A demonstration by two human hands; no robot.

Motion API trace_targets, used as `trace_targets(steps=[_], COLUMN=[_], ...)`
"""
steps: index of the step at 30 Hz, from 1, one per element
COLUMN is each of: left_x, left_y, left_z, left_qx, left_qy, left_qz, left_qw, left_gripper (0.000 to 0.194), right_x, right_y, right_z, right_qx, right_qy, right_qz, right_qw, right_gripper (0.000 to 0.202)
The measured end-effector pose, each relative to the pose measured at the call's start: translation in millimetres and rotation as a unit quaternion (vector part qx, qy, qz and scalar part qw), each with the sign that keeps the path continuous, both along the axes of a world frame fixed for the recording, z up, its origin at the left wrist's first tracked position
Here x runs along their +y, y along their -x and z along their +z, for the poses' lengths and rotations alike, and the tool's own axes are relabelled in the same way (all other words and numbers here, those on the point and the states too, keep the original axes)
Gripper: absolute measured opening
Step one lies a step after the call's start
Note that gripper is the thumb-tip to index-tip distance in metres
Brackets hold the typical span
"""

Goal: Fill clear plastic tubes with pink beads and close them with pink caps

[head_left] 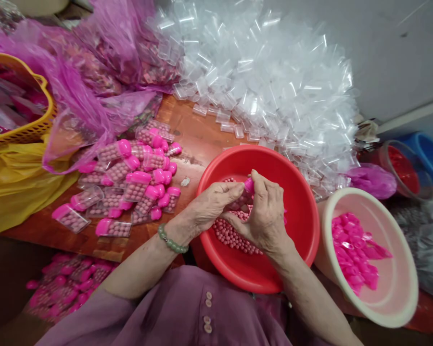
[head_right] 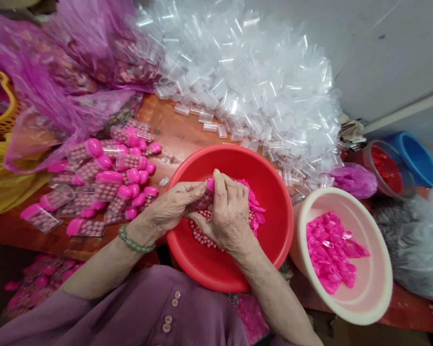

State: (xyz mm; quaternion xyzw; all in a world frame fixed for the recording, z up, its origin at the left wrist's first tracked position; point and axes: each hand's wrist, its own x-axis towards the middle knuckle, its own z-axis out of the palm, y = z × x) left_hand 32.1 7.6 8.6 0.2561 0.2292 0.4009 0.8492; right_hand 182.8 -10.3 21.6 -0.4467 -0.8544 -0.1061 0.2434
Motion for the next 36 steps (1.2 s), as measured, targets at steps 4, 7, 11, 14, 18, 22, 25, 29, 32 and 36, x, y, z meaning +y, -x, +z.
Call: trace_targets(steps=[4, 7, 11, 14, 18, 22, 25, 29, 32, 36], left_x=[-0.3, -1.9, -4.5, -5.7, -5.3, -2.0, 0.7, 1.4, 0.1, -1.3], left_y=[0.5, 0.1, -0.1, 0.4, 0.1, -1.2, -0.7, -0.2, -1.6, -4.3], left_z=[-2.2, -2.6, -3.9, -5.2, -5.5, -1.8, 1.8, 2.1, 0.5, 1.1], left_qx=[-0.003, -0.018, -0.022, -0.020, -0.024, -0.033, -0.036, -0.044, -0.040, -0.043], left_qy=[-0.047, -0.060, -0.070, -0.070, -0.073, -0.027, -0.005, -0.007, -0.005, 0.000], left_qz=[-0.018, -0.022, -0.012, -0.011, -0.001, 0.030, 0.038, 0.037, 0.036, 0.047], left_qw=[0.999, 0.998, 0.997, 0.997, 0.997, 0.999, 0.999, 0.998, 0.999, 0.998], left_gripper=[0.036, 0.038, 0.039, 0.038, 0.037, 0.039, 0.035, 0.034, 0.034, 0.035], right_x=[3.3, 5.8, 7.5, 8.0, 7.8, 8.3, 10.2, 14.5, 17.2, 17.2], right_y=[-1.0, -3.1, -2.6, -1.7, -1.0, 1.5, 3.5, 2.8, 1.5, 3.3], right_z=[1.1, 4.3, 5.7, 5.1, 4.1, 2.8, 2.1, 2.8, 5.1, 8.3], right_qx=[0.002, -0.004, -0.002, -0.005, -0.016, 0.013, 0.066, 0.062, 0.045, 0.060], right_qy=[-0.043, -0.067, -0.090, -0.096, -0.076, -0.012, -0.005, -0.050, -0.076, -0.071], right_qz=[0.003, 0.019, 0.034, 0.042, 0.045, 0.041, 0.056, 0.069, 0.082, 0.085], right_qw=[0.999, 0.998, 0.995, 0.994, 0.996, 0.999, 0.996, 0.994, 0.993, 0.992], right_gripper=[0.083, 0.077, 0.074, 0.074, 0.076, 0.084, 0.088, 0.079, 0.071, 0.064])
